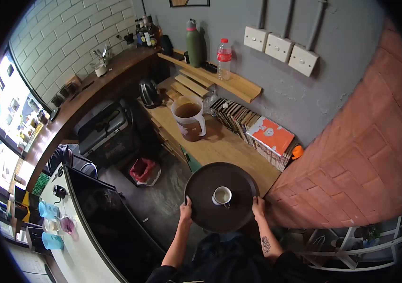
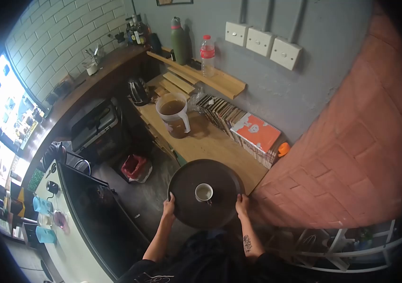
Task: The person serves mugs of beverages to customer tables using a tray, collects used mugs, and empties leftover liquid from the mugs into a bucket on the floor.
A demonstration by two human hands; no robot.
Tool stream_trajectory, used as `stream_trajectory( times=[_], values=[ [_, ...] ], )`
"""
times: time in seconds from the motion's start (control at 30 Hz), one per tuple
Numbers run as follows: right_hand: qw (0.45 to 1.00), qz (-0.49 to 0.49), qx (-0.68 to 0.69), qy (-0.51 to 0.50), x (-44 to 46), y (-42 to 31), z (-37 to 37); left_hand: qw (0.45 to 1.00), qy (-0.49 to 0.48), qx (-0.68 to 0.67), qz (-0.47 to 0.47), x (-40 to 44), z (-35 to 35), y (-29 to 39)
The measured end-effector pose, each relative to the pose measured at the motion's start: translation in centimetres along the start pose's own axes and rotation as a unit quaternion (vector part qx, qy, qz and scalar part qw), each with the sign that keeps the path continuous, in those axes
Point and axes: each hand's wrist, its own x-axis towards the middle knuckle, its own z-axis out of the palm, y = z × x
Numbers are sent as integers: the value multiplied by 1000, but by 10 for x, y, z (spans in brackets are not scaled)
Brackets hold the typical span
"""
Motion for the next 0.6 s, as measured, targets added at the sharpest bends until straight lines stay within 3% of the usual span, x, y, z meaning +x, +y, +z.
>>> stream_trajectory(
  times=[0.17, 0.3, 0.37, 0.47, 0.53, 0.6],
  values=[
    [997, -27, -64, 25, 37, 4, 20, 999, 25, 40, 11, 70, 6, -9],
    [995, 34, -89, 28, 52, -5, 19, 998, 7, 27, -61, 88, 21, -7],
    [981, -67, -176, 56, 76, 4, 22, 997, -14, 9, -76, 116, 35, 5],
    [961, -30, -273, 24, 98, -14, 20, 996, -35, -6, -80, 164, 47, 4],
    [912, -131, -346, 177, 103, -32, 25, 992, -39, 5, -123, 165, 64, 22],
    [904, -137, -354, 197, 111, -56, 30, 990, -56, 9, -128, 174, 84, 30]
  ],
)
